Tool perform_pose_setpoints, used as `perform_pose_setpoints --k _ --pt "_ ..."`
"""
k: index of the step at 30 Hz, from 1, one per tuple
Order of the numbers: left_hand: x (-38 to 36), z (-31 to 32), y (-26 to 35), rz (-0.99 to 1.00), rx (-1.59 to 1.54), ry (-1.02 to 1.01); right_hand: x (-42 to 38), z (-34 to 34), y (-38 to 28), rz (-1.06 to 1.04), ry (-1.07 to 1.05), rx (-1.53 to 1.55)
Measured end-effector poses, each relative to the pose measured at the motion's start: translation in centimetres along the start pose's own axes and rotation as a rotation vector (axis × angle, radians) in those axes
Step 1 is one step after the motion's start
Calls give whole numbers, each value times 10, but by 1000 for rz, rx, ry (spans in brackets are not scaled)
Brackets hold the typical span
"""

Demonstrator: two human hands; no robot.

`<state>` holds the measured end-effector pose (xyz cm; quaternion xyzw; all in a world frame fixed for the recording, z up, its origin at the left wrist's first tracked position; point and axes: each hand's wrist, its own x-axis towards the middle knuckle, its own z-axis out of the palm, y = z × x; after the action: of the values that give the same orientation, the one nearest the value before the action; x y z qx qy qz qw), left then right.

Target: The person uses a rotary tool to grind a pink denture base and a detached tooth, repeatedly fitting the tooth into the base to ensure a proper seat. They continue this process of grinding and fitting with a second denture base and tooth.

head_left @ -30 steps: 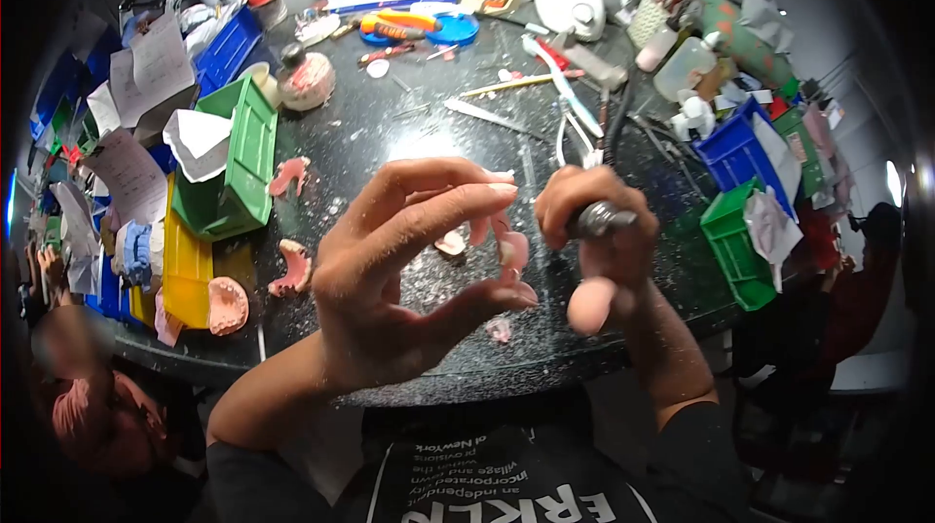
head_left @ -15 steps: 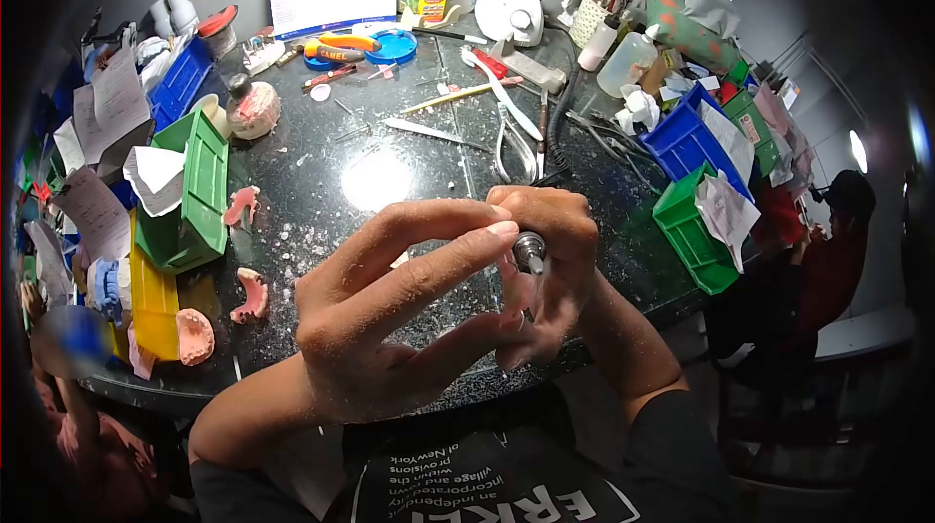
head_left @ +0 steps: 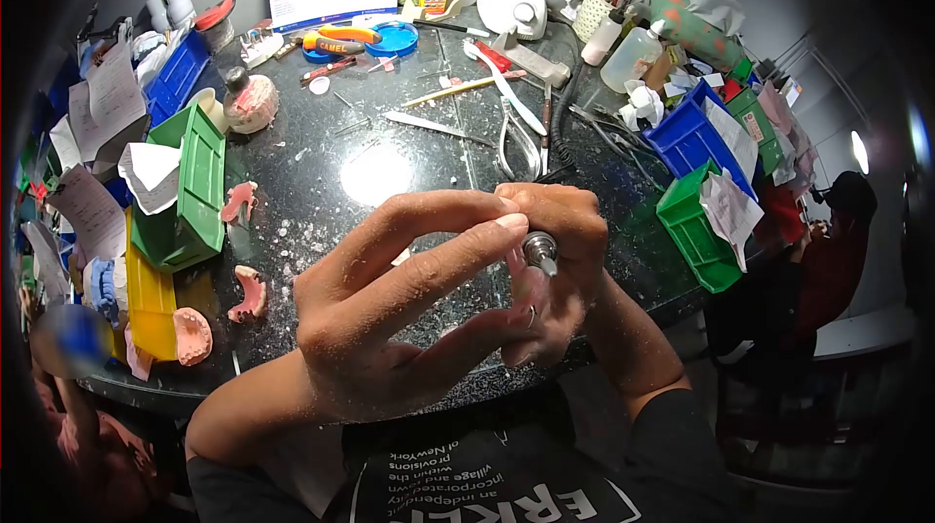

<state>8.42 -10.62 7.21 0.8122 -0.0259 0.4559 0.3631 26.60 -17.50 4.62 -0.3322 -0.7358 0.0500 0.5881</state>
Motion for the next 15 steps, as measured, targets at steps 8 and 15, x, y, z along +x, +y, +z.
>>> perform_pose_setpoints --k 8,15 --pt "0 0 0 7 0 11 -1 -2 0 6 -40 -30" --pt "2 -1 -1 21 -3 -21 0 -1 1 14 -21 -32"
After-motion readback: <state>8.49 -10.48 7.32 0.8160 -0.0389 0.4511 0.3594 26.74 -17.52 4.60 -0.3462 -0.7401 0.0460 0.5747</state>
